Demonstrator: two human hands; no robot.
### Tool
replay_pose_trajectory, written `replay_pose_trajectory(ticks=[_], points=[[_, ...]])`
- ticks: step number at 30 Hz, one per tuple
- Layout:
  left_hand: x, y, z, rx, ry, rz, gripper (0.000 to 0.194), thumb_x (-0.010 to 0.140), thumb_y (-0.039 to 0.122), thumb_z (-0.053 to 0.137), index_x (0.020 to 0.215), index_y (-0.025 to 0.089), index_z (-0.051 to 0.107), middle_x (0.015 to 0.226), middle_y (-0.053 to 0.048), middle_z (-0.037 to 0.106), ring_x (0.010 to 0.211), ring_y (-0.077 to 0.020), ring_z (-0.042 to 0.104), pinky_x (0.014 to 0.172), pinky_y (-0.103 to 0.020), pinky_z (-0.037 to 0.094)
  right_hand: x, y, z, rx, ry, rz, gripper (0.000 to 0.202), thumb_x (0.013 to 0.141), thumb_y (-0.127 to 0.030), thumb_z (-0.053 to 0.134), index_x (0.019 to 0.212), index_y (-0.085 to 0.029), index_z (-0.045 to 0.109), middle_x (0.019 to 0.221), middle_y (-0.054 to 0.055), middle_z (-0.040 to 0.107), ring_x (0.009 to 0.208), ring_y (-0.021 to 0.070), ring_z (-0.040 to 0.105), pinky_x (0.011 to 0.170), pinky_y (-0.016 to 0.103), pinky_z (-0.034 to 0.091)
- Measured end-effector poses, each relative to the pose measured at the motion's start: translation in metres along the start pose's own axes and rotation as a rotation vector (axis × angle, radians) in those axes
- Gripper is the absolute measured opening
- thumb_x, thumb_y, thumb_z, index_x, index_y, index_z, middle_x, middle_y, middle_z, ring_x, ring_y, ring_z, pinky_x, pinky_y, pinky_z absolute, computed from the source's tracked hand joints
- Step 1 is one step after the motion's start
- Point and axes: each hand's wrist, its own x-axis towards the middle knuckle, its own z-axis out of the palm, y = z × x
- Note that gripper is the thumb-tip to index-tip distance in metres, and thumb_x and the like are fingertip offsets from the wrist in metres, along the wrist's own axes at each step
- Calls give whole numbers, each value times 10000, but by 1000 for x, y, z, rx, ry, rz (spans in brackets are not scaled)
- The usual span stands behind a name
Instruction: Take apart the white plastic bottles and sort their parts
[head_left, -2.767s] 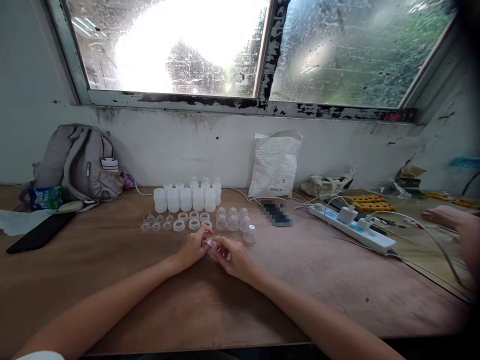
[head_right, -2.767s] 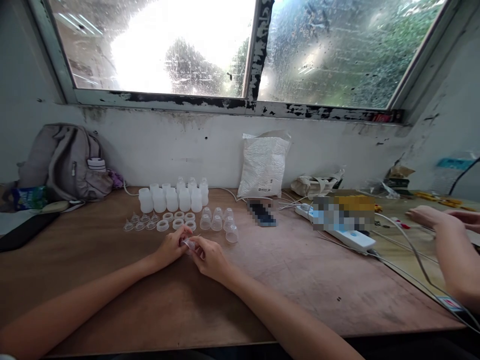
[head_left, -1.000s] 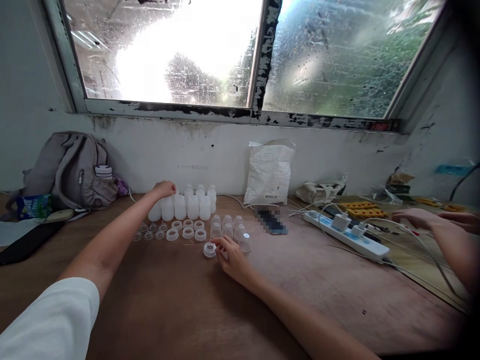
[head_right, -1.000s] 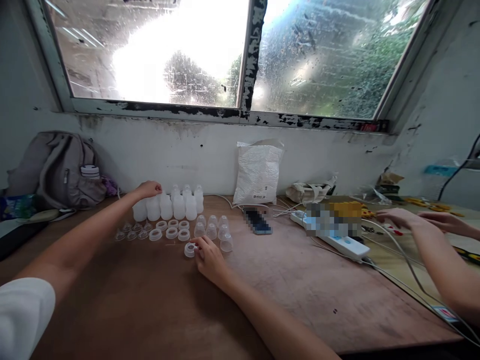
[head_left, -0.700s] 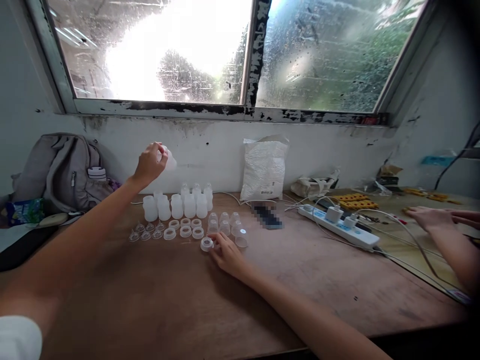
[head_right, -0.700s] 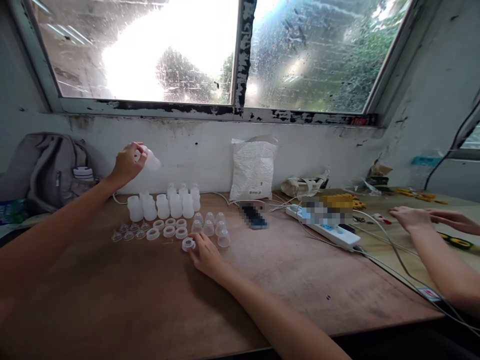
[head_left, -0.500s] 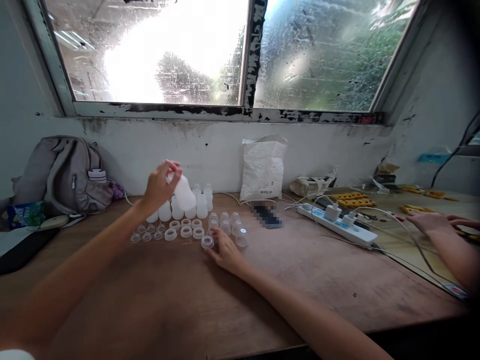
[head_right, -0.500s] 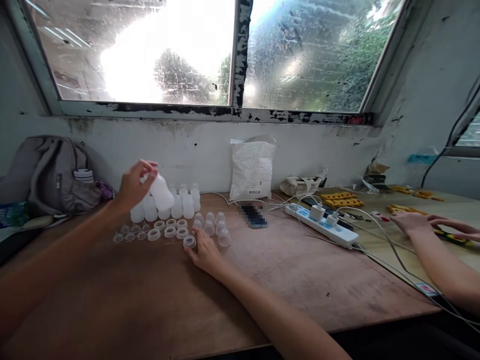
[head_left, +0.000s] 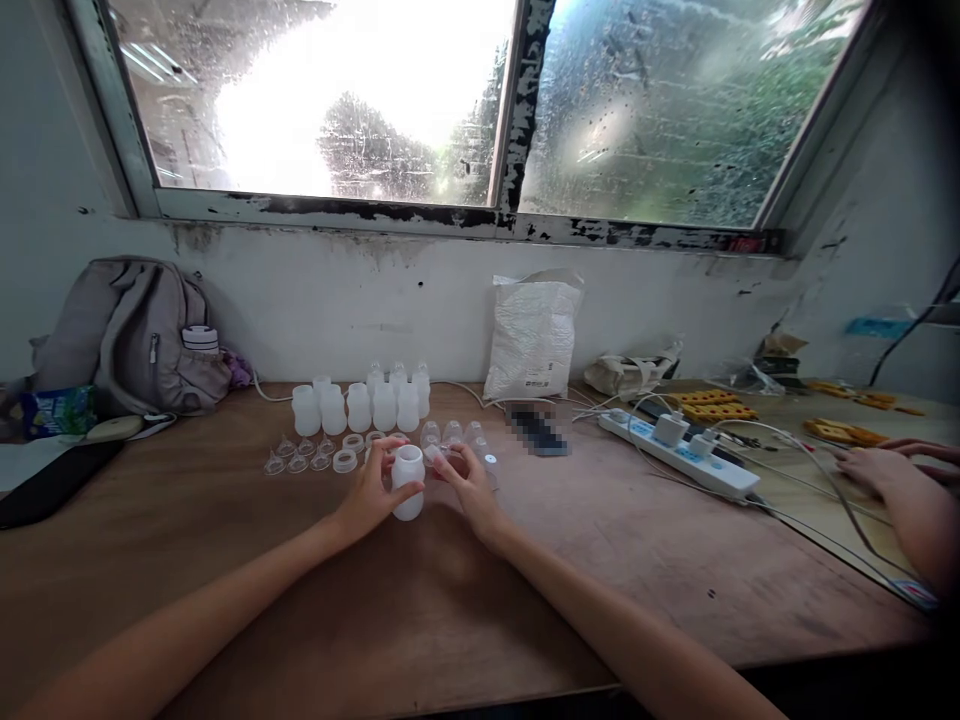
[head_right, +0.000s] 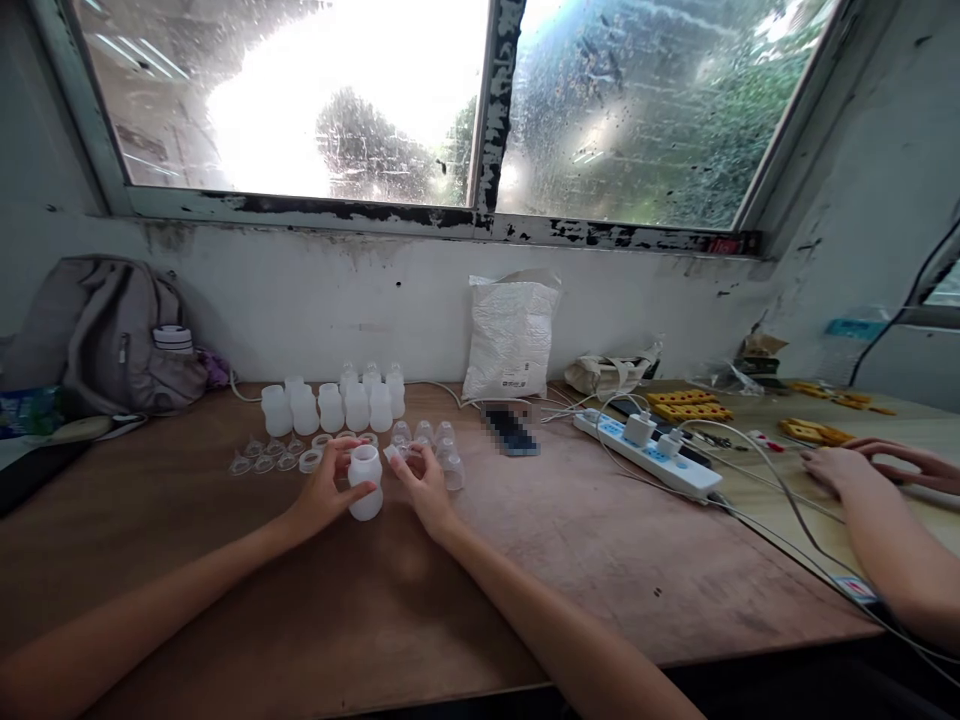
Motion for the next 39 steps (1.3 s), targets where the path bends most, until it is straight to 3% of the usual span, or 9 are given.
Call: replay_pose_trajectory(ticks=[2, 5, 7, 19, 22, 28, 32, 39], points=[[-3, -5, 5, -58, -106, -100, 580, 678, 322, 634, 1153, 204, 323, 1123, -90, 495, 938, -190, 533, 816, -336, 426, -5, -8, 6, 66, -16, -12, 323, 686, -388, 614, 912, -203, 476, 843, 27, 603, 809, 173, 569, 759, 325, 446], [-7, -9, 9, -44, -308, -193, 519, 636, 345, 662, 1075, 158, 459, 1023, -73, 557, 920, -222, 523, 793, -331, 422, -14, -19, 13, 89, -27, 13, 322, 696, -382, 607, 943, -209, 490, 853, 27, 604, 840, 173, 558, 719, 291, 447], [-8, -8, 9, -44, -374, -211, 481, 625, 348, 666, 1028, 139, 508, 985, -62, 568, 891, -223, 518, 770, -319, 418, -17, -23, 14, 82, -57, 16, 330, 704, -366, 605, 973, -210, 496, 856, 28, 602, 822, 164, 555, 694, 271, 442], [-8, 5, -1, -352, -499, -424, 307, 609, 320, 612, 830, 113, 567, 671, -17, 574, 613, -137, 509, 556, -232, 378, -8, -29, -2, 98, -307, 51, 340, 705, -321, 623, 1016, -211, 540, 861, 28, 596, 776, 143, 538, 694, 269, 426], [-8, 7, -2, -394, -520, -430, 312, 615, 322, 600, 843, 112, 571, 664, -27, 584, 605, -143, 518, 536, -231, 370, -7, -32, -5, 112, -369, 70, 369, 710, -336, 616, 1047, -209, 538, 864, 35, 601, 780, 148, 540, 691, 277, 430], [-10, 6, -2, -400, -532, -419, 299, 592, 304, 608, 823, 114, 584, 654, -28, 590, 590, -147, 520, 535, -237, 366, -8, -32, -4, 65, -364, 126, 400, 687, -348, 637, 1048, -189, 570, 882, 34, 604, 794, 150, 534, 688, 261, 430], [-9, 10, -2, -387, -520, -419, 303, 602, 305, 607, 839, 117, 578, 674, -31, 597, 603, -148, 521, 535, -233, 363, -9, -35, -1, 185, -436, 188, 392, 727, -389, 583, 1059, -180, 573, 891, 52, 604, 728, 153, 537, 610, 271, 440], [-10, 14, -6, -460, -559, -492, 326, 599, 295, 601, 868, 112, 577, 652, -38, 604, 566, -140, 527, 503, -221, 365, -6, -39, -5, 291, -508, 215, 430, 692, -326, 639, 1085, -171, 559, 1013, 81, 579, 831, 177, 530, 622, 273, 449]])
